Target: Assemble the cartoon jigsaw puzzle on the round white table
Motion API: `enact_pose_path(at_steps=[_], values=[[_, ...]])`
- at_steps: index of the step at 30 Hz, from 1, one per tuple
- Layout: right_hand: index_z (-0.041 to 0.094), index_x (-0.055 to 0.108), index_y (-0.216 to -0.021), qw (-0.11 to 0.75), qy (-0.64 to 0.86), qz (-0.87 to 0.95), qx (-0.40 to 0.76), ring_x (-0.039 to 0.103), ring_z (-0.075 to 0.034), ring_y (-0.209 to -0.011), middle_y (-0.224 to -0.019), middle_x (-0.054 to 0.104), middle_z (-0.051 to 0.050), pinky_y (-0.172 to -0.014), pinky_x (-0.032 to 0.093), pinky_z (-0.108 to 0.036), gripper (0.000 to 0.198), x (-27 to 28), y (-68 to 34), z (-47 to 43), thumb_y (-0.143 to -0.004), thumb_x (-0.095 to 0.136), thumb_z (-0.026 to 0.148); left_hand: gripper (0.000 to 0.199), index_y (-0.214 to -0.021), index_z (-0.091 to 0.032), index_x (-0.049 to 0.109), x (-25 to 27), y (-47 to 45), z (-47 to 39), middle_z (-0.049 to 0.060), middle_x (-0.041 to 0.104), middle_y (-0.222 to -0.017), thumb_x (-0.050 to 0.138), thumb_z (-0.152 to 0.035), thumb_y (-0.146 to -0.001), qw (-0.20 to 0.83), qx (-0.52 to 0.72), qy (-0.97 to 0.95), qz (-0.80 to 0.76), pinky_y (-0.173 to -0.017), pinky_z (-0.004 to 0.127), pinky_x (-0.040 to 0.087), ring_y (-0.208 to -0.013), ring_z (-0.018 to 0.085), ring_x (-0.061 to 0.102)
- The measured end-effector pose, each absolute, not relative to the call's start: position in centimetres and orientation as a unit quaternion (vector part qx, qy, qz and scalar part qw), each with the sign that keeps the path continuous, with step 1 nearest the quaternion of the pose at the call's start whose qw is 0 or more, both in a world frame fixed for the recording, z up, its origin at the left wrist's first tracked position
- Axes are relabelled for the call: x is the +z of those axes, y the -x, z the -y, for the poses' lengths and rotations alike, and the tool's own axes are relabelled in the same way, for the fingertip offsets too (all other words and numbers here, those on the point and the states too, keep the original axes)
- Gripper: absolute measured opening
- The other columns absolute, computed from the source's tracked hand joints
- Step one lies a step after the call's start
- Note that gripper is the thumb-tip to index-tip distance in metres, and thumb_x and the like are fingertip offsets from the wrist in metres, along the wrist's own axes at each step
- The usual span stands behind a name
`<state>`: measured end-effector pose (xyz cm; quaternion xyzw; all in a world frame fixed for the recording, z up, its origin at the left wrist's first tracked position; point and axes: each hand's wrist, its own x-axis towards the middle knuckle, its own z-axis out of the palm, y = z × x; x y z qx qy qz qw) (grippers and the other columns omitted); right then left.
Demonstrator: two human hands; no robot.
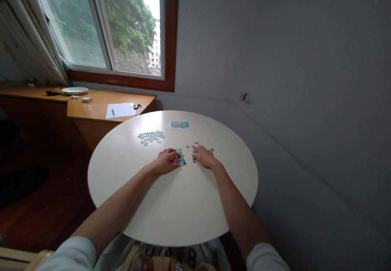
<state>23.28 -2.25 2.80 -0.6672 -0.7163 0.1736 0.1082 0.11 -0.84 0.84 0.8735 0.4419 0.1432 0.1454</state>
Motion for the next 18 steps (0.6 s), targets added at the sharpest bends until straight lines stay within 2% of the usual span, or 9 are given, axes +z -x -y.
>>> enact_pose_path(at_steps=[2, 6, 8, 10, 12, 14, 16, 18], values=[[0.025, 0.034, -0.146, 0.069, 0.661, 0.722, 0.193, 0.014, -0.022, -0.146, -0.158, 0.018, -0.011, -0.114, 0.008, -0.050, 0.052, 2.9, -23.3, 2.4, -0.094, 0.039, 0.035, 0.052, -0.124, -0.028, 0.059, 0.8, -0.1, 0.8, 0.009, 0.051, -0.132, 0.060, -0.053, -0.078, 0.144, 0.144, -0.873, -0.443, -0.106, 0.045, 0.033, -0.121, 0.031, 0.047], [0.024, 0.037, -0.144, 0.070, 0.653, 0.729, 0.193, 0.016, -0.023, -0.146, -0.158, 0.019, -0.012, -0.114, 0.008, -0.050, 0.051, 3.1, -23.4, 2.5, -0.094, 0.040, 0.035, 0.051, -0.123, -0.028, 0.059, 0.9, -0.1, 0.8, 0.009, 0.051, -0.132, 0.059, -0.052, -0.078, 0.145, 0.140, -0.874, -0.441, -0.106, 0.045, 0.033, -0.122, 0.031, 0.046], [0.024, 0.042, -0.141, 0.085, 0.650, 0.731, 0.188, 0.019, -0.024, -0.145, -0.156, 0.025, -0.012, -0.114, 0.011, -0.051, 0.048, 2.9, -23.6, 2.4, -0.094, 0.042, 0.034, 0.051, -0.124, -0.027, 0.059, 1.1, -0.1, 0.9, 0.010, 0.051, -0.132, 0.059, -0.051, -0.079, 0.146, 0.137, -0.874, -0.442, -0.107, 0.045, 0.033, -0.123, 0.031, 0.046], [0.023, 0.050, -0.135, 0.122, 0.638, 0.737, 0.185, 0.029, -0.024, -0.141, -0.151, 0.036, -0.012, -0.113, 0.017, -0.049, 0.044, 2.8, -24.0, 2.2, -0.093, 0.045, 0.035, 0.052, -0.125, -0.026, 0.059, 1.2, -0.1, 1.0, 0.011, 0.050, -0.132, 0.059, -0.051, -0.079, 0.148, 0.134, -0.874, -0.443, -0.107, 0.045, 0.033, -0.124, 0.031, 0.046], [0.021, 0.056, -0.129, 0.179, 0.616, 0.741, 0.199, 0.044, -0.023, -0.130, -0.141, 0.049, -0.012, -0.109, 0.028, -0.041, 0.042, 2.7, -24.4, 2.0, -0.090, 0.052, 0.037, 0.052, -0.124, -0.026, 0.059, 1.3, -0.2, 1.0, 0.011, 0.051, -0.132, 0.060, -0.050, -0.079, 0.148, 0.133, -0.873, -0.444, -0.107, 0.045, 0.033, -0.124, 0.031, 0.046], [0.020, 0.060, -0.124, 0.221, 0.598, 0.737, 0.227, 0.055, -0.020, -0.115, -0.128, 0.058, -0.011, -0.100, 0.039, -0.033, 0.047, 2.8, -24.9, 2.0, -0.080, 0.065, 0.037, 0.052, -0.124, -0.026, 0.060, 1.3, -0.2, 1.1, 0.011, 0.051, -0.132, 0.060, -0.051, -0.078, 0.147, 0.134, -0.873, -0.445, -0.107, 0.044, 0.033, -0.123, 0.031, 0.046], [0.020, 0.065, -0.116, 0.225, 0.598, 0.731, 0.241, 0.058, -0.018, -0.101, -0.115, 0.061, -0.009, -0.089, 0.044, -0.028, 0.051, 3.0, -25.2, 2.2, -0.068, 0.077, 0.034, 0.051, -0.123, -0.027, 0.060, 1.4, -0.2, 1.1, 0.010, 0.051, -0.132, 0.060, -0.051, -0.078, 0.147, 0.136, -0.873, -0.445, -0.107, 0.045, 0.034, -0.123, 0.031, 0.047], [0.019, 0.070, -0.105, 0.216, 0.606, 0.726, 0.243, 0.058, -0.016, -0.089, -0.103, 0.063, -0.006, -0.079, 0.045, -0.026, 0.045, 3.2, -25.3, 2.3, -0.063, 0.080, 0.029, 0.051, -0.123, -0.027, 0.060, 1.4, -0.2, 1.2, 0.010, 0.052, -0.132, 0.060, -0.052, -0.078, 0.146, 0.138, -0.873, -0.444, -0.107, 0.045, 0.034, -0.123, 0.032, 0.047]])
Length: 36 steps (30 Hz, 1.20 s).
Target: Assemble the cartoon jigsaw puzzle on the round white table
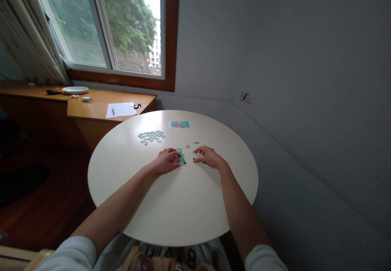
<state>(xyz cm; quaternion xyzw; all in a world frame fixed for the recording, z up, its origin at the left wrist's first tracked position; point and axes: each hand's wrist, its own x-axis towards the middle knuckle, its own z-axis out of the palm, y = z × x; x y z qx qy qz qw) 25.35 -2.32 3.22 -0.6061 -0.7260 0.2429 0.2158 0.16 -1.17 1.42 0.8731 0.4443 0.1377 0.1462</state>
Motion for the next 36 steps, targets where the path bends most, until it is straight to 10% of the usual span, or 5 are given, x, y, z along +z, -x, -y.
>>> enact_pose_path(at_steps=[7, 36], values=[[0.015, 0.071, -0.085, 0.212, 0.623, 0.710, 0.251, 0.054, -0.011, -0.066, -0.071, 0.063, 0.000, -0.063, 0.040, -0.022, 0.014, 3.8, -24.9, 2.5, -0.072, 0.069, 0.020, 0.052, -0.123, -0.027, 0.059, 1.4, -0.1, 1.1, 0.010, 0.051, -0.132, 0.059, -0.053, -0.078, 0.147, 0.132, -0.874, -0.444, -0.107, 0.045, 0.033, -0.123, 0.032, 0.046], [0.014, 0.068, -0.075, 0.255, 0.578, 0.716, 0.297, 0.050, -0.010, -0.060, -0.061, 0.057, 0.002, -0.056, 0.038, -0.021, 0.008, 2.8, -24.8, 1.8, -0.067, 0.066, 0.017, 0.051, -0.123, -0.027, 0.060, 1.7, -0.2, 1.3, 0.010, 0.051, -0.133, 0.059, -0.052, -0.078, 0.150, 0.133, -0.872, -0.446, -0.107, 0.045, 0.033, -0.123, 0.031, 0.046]])
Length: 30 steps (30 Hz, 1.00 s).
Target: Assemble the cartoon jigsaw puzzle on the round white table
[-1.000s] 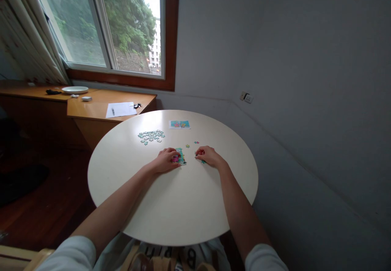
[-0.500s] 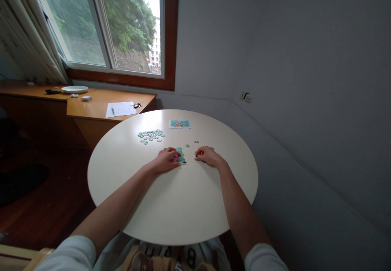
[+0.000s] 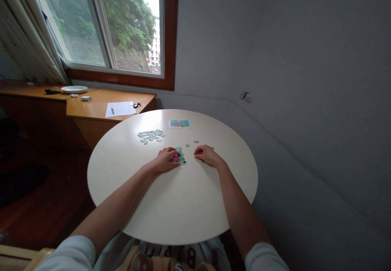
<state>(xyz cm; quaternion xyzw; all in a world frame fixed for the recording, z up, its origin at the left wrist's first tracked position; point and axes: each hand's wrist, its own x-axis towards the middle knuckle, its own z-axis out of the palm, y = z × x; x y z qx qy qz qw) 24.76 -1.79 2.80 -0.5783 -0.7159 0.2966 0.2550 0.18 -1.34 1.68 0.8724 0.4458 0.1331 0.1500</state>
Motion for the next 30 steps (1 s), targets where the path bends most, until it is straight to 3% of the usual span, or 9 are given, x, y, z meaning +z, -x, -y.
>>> enact_pose_path(at_steps=[10, 17, 30], values=[[0.017, 0.063, -0.078, 0.399, 0.580, 0.644, 0.299, 0.060, -0.010, -0.054, -0.077, 0.065, -0.001, -0.055, 0.046, -0.022, 0.004, 3.2, -23.9, 1.5, -0.076, 0.060, 0.019, 0.051, -0.121, -0.028, 0.061, 1.3, -0.1, 1.1, 0.009, 0.052, -0.131, 0.060, -0.053, -0.077, 0.148, 0.144, -0.871, -0.446, -0.105, 0.045, 0.035, -0.120, 0.032, 0.048], [0.015, 0.065, -0.081, 0.419, 0.579, 0.626, 0.312, 0.059, -0.008, -0.050, -0.075, 0.063, -0.002, -0.054, 0.050, -0.021, 0.017, 2.8, -23.5, 1.1, -0.084, 0.048, 0.017, 0.052, -0.123, -0.026, 0.060, 1.3, -0.1, 1.1, 0.010, 0.052, -0.132, 0.059, -0.052, -0.077, 0.144, 0.140, -0.873, -0.444, -0.106, 0.044, 0.035, -0.121, 0.032, 0.047], [0.016, 0.068, -0.099, 0.439, 0.592, 0.612, 0.287, 0.065, -0.012, -0.072, -0.095, 0.069, -0.007, -0.063, 0.055, -0.024, 0.031, 2.1, -23.7, 0.4, -0.080, 0.044, 0.008, 0.052, -0.124, -0.026, 0.060, 1.6, -0.1, 1.2, 0.011, 0.051, -0.133, 0.059, -0.051, -0.078, 0.151, 0.132, -0.874, -0.442, -0.106, 0.045, 0.034, -0.123, 0.033, 0.046]])
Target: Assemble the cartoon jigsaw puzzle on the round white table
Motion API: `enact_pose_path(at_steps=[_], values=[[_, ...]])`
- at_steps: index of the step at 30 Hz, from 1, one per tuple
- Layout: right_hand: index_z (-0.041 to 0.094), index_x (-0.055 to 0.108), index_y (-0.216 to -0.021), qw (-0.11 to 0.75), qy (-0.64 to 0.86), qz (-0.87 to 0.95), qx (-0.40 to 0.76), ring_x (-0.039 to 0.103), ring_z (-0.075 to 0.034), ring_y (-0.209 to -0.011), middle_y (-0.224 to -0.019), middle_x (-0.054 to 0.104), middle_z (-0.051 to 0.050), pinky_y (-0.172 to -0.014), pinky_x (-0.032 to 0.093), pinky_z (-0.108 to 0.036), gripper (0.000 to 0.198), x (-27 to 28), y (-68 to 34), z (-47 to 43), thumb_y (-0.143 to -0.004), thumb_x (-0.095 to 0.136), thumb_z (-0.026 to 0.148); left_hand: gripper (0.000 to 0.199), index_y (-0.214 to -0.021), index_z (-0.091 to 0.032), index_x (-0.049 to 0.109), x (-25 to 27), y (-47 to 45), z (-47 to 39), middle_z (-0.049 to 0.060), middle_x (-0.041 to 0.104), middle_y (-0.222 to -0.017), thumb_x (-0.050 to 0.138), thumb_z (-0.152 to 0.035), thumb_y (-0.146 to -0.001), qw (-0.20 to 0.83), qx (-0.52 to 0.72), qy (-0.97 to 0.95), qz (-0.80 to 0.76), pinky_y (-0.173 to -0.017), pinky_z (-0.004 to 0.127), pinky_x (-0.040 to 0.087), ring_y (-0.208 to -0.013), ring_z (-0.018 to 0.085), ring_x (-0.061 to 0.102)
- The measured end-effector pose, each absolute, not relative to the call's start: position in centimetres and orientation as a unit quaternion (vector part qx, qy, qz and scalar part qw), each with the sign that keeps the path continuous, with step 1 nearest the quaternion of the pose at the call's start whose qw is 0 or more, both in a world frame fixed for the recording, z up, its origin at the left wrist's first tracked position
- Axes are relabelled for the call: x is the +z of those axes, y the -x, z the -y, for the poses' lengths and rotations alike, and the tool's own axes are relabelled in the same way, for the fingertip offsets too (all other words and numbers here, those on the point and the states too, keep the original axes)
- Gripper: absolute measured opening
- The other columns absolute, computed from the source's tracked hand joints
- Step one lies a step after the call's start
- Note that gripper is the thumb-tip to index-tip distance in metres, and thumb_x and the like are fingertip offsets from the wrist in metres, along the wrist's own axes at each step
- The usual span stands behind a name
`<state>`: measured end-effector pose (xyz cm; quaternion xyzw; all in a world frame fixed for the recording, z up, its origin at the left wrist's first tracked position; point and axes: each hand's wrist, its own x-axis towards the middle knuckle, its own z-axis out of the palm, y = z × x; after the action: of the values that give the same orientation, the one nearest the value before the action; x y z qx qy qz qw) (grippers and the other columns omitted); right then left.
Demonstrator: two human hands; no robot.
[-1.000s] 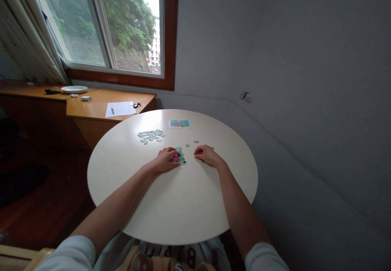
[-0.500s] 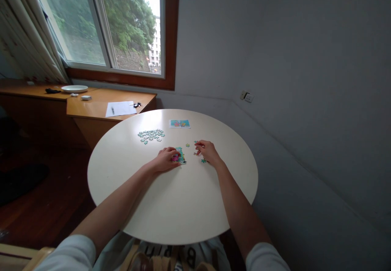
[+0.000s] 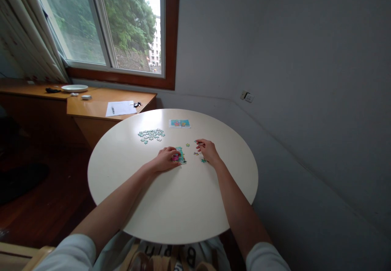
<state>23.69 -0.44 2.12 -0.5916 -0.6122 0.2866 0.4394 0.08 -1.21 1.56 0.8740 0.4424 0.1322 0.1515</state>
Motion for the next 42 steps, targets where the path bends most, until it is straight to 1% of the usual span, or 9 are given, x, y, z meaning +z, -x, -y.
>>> enact_pose_path(at_steps=[3, 7, 13, 21, 28, 42], values=[[0.014, 0.066, -0.105, 0.449, 0.587, 0.609, 0.288, 0.065, -0.012, -0.076, -0.103, 0.068, -0.008, -0.065, 0.057, -0.025, 0.038, 2.03, -23.62, 0.42, -0.077, 0.044, 0.004, 0.052, -0.124, -0.026, 0.059, 1.58, -0.11, 1.23, 0.011, 0.050, -0.134, 0.059, -0.052, -0.079, 0.151, 0.129, -0.873, -0.444, -0.107, 0.045, 0.034, -0.123, 0.033, 0.046], [0.014, 0.066, -0.108, 0.455, 0.582, 0.610, 0.289, 0.065, -0.012, -0.079, -0.108, 0.067, -0.009, -0.067, 0.058, -0.026, 0.040, 2.00, -23.63, 0.41, -0.076, 0.044, 0.004, 0.052, -0.124, -0.026, 0.060, 1.47, -0.11, 1.22, 0.010, 0.051, -0.133, 0.059, -0.052, -0.078, 0.149, 0.134, -0.874, -0.444, -0.107, 0.044, 0.034, -0.123, 0.032, 0.046], [0.013, 0.066, -0.108, 0.459, 0.576, 0.602, 0.309, 0.066, -0.013, -0.080, -0.103, 0.068, -0.010, -0.068, 0.059, -0.027, 0.037, 1.88, -23.62, 0.26, -0.077, 0.047, 0.004, 0.053, -0.125, -0.026, 0.059, 1.45, -0.11, 1.17, 0.010, 0.050, -0.134, 0.057, -0.053, -0.079, 0.148, 0.126, -0.875, -0.443, -0.107, 0.044, 0.033, -0.123, 0.032, 0.045], [0.013, 0.068, -0.103, 0.491, 0.558, 0.584, 0.327, 0.068, -0.012, -0.073, -0.091, 0.070, -0.007, -0.062, 0.057, -0.022, 0.034, 1.59, -23.66, 0.11, -0.075, 0.054, 0.002, 0.054, -0.125, -0.026, 0.059, 1.45, -0.07, 1.17, 0.010, 0.050, -0.133, 0.057, -0.054, -0.079, 0.145, 0.129, -0.876, -0.442, -0.106, 0.044, 0.035, -0.122, 0.032, 0.047], [0.015, 0.069, -0.101, 0.505, 0.546, 0.580, 0.332, 0.067, -0.011, -0.070, -0.086, 0.070, -0.005, -0.057, 0.056, -0.019, 0.033, 1.26, -23.78, -0.05, -0.073, 0.056, 0.003, 0.054, -0.125, -0.025, 0.059, 1.77, -0.13, 1.34, 0.011, 0.050, -0.134, 0.057, -0.053, -0.079, 0.150, 0.123, -0.875, -0.444, -0.107, 0.045, 0.033, -0.124, 0.032, 0.045], [0.013, 0.069, -0.101, 0.486, 0.560, 0.584, 0.332, 0.068, -0.014, -0.073, -0.089, 0.070, -0.007, -0.063, 0.059, -0.026, 0.034, 1.69, -23.61, 0.26, -0.073, 0.054, 0.002, 0.053, -0.124, -0.025, 0.059, 1.80, -0.09, 1.32, 0.011, 0.049, -0.134, 0.057, -0.053, -0.079, 0.151, 0.124, -0.876, -0.440, -0.107, 0.045, 0.034, -0.123, 0.032, 0.046]])
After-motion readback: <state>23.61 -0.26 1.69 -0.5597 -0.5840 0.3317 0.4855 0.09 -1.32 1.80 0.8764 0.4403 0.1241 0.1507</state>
